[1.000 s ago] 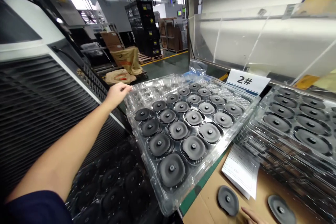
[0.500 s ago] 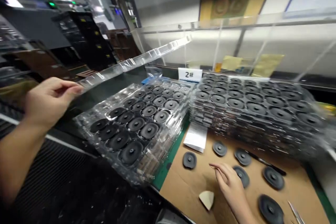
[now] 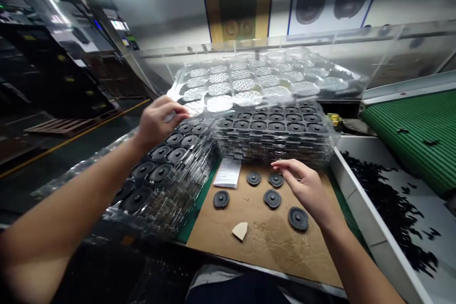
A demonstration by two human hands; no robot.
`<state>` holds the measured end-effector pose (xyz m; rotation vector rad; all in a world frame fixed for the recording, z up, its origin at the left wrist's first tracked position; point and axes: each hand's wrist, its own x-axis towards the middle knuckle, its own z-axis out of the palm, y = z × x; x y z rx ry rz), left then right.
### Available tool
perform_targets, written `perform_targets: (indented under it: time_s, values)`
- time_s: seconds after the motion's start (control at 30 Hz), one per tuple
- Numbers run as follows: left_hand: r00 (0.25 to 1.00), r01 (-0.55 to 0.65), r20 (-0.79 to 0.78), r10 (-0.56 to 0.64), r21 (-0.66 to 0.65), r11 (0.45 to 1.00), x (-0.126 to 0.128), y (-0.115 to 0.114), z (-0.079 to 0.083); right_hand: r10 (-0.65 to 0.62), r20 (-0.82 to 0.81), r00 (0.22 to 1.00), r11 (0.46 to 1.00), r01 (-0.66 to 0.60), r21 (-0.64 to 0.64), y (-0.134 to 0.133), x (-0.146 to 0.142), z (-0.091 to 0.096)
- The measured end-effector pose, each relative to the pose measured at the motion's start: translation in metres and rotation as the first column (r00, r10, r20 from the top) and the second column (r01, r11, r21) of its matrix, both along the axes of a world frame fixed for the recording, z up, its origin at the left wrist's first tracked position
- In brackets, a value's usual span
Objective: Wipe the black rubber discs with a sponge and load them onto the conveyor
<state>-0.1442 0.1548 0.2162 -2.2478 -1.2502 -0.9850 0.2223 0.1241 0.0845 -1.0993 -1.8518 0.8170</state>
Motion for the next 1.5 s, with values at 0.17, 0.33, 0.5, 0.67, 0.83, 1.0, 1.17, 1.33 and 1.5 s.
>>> perform_targets:
  time_s: [0.17,0.33,0.5,0.67,0.83,1.0,1.17,1.33,1.5]
  values:
    - [0.994,0.037,-0.086,-0.064,-0.285,0.958,0.024,0.099,-0.07,0.02,0.033,0.999,0.998,-0.018,-0.059,-0.028,0.013,-0.017]
    - [0.996,-0.032,-0.084,-0.004,-0.425,0.905,0.008,0.147,-0.116,0.042,0.053,0.998,0.976,-0.029,-0.214,-0.047,0.025,-0.061]
    - [0.996,-0.04,-0.087,-0.003,-0.486,0.873,-0.006,0.158,-0.117,0.015,-0.029,0.999,0.924,-0.025,-0.382,-0.051,0.028,-0.09]
    - [0.997,-0.02,-0.078,-0.025,-0.524,0.852,-0.005,0.163,-0.109,-0.044,-0.084,0.996,0.906,0.004,-0.424,-0.051,0.022,-0.096]
    - [0.996,0.011,-0.068,-0.06,-0.564,0.826,-0.005,0.164,-0.106,-0.089,-0.116,0.989,0.882,0.024,-0.471,-0.057,0.021,-0.111]
    - [0.994,-0.032,-0.104,-0.03,-0.552,0.833,0.0,0.161,-0.104,-0.114,-0.124,0.986,0.859,0.035,-0.511,-0.064,0.021,-0.124]
    - [0.983,-0.118,-0.181,0.025,-0.526,0.842,0.006,0.155,-0.102,-0.126,-0.128,0.984,0.849,0.04,-0.527,-0.069,0.02,-0.125]
    - [0.954,-0.218,-0.286,0.088,-0.464,0.858,0.024,0.144,-0.093,-0.127,-0.136,0.982,0.847,0.036,-0.53,-0.074,0.016,-0.126]
    - [0.932,-0.314,-0.29,0.217,-0.348,0.883,0.079,0.081,-0.063,-0.074,-0.13,0.989,0.833,-0.01,-0.553,-0.08,0.011,-0.133]
